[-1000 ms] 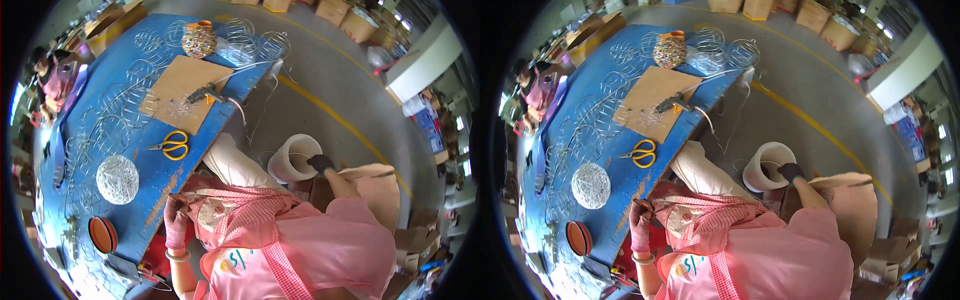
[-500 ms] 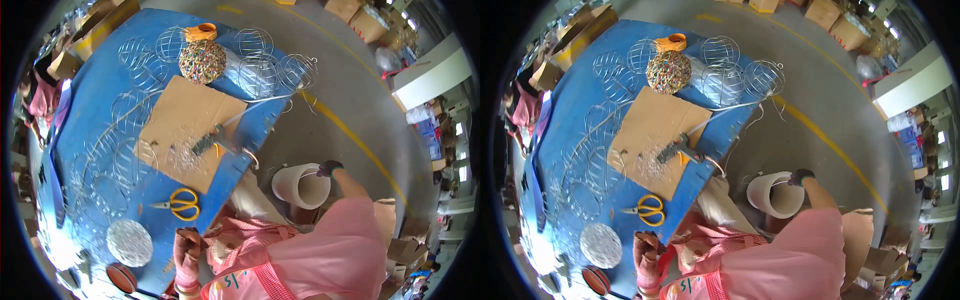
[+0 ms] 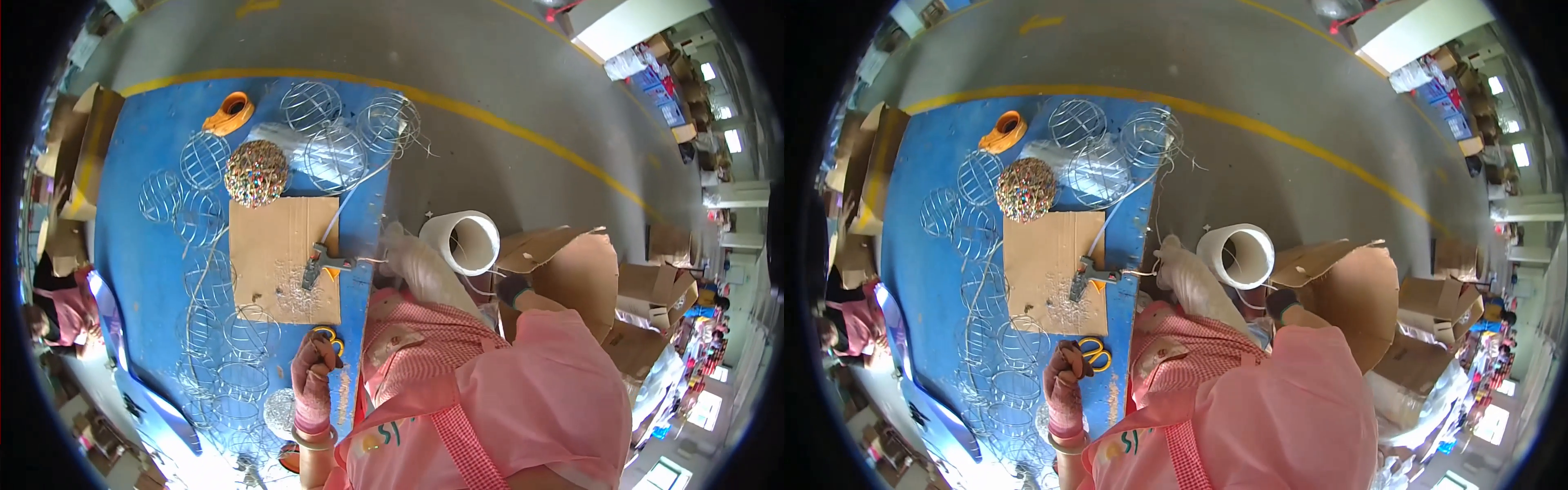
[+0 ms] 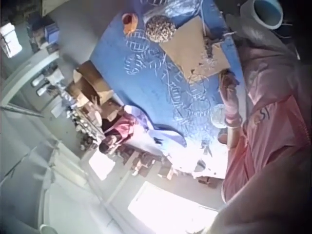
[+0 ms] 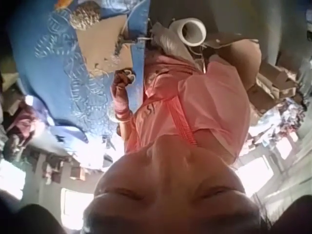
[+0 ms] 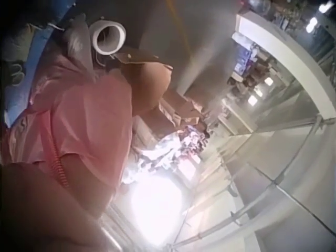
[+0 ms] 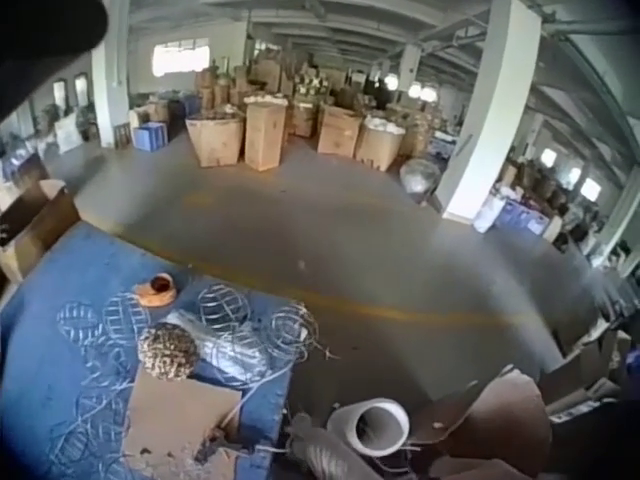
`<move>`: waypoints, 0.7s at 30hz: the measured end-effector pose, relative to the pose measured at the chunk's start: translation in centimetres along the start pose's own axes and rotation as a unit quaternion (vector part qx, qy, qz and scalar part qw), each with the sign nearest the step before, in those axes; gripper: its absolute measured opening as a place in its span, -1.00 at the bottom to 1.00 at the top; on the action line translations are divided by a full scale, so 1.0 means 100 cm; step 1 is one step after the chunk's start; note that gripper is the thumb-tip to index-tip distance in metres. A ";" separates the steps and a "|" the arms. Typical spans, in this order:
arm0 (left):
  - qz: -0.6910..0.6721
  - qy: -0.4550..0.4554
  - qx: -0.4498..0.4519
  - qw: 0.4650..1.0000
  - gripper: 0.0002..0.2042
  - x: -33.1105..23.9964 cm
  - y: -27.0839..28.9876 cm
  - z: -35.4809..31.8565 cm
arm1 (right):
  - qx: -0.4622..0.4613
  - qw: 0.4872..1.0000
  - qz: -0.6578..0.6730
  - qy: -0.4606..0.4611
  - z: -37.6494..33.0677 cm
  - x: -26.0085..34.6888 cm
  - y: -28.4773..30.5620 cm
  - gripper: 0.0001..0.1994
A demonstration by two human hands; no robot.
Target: Gluing white thread components onto a spherical decorative ball using a hot glue gun.
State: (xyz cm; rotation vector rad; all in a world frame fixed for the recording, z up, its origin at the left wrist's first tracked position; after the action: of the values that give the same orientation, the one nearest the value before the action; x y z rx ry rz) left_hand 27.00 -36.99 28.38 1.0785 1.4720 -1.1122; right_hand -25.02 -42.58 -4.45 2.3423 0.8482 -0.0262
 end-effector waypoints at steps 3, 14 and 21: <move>0.056 -0.013 0.037 0.998 -0.30 -0.020 -0.010 0.028 | 0.033 0.994 0.102 -0.010 -0.006 0.020 -0.022 -0.78; 0.081 0.004 0.175 0.981 -0.56 -0.045 -0.156 0.163 | 0.177 0.875 0.435 -0.114 -0.019 -0.055 -0.036 -0.72; 0.049 0.049 0.098 0.993 -0.55 -0.018 -0.274 0.345 | 0.243 0.737 0.613 -0.148 0.081 -0.251 -0.034 -0.67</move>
State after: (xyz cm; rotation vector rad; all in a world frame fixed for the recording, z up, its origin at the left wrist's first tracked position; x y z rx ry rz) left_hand 6.72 -76.14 29.47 1.3447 1.3910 -1.1652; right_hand -45.30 -59.52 -7.22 2.7956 -1.0750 -0.0659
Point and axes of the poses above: each hand's wrist, its own z-axis towards the middle knuckle, its own y-axis out of the back of the hand, x = y × z, the point moved 10 cm from there along z, towards the middle knuckle, and after that the axes turned 6 degrees about -y, right-handed, at the moved point
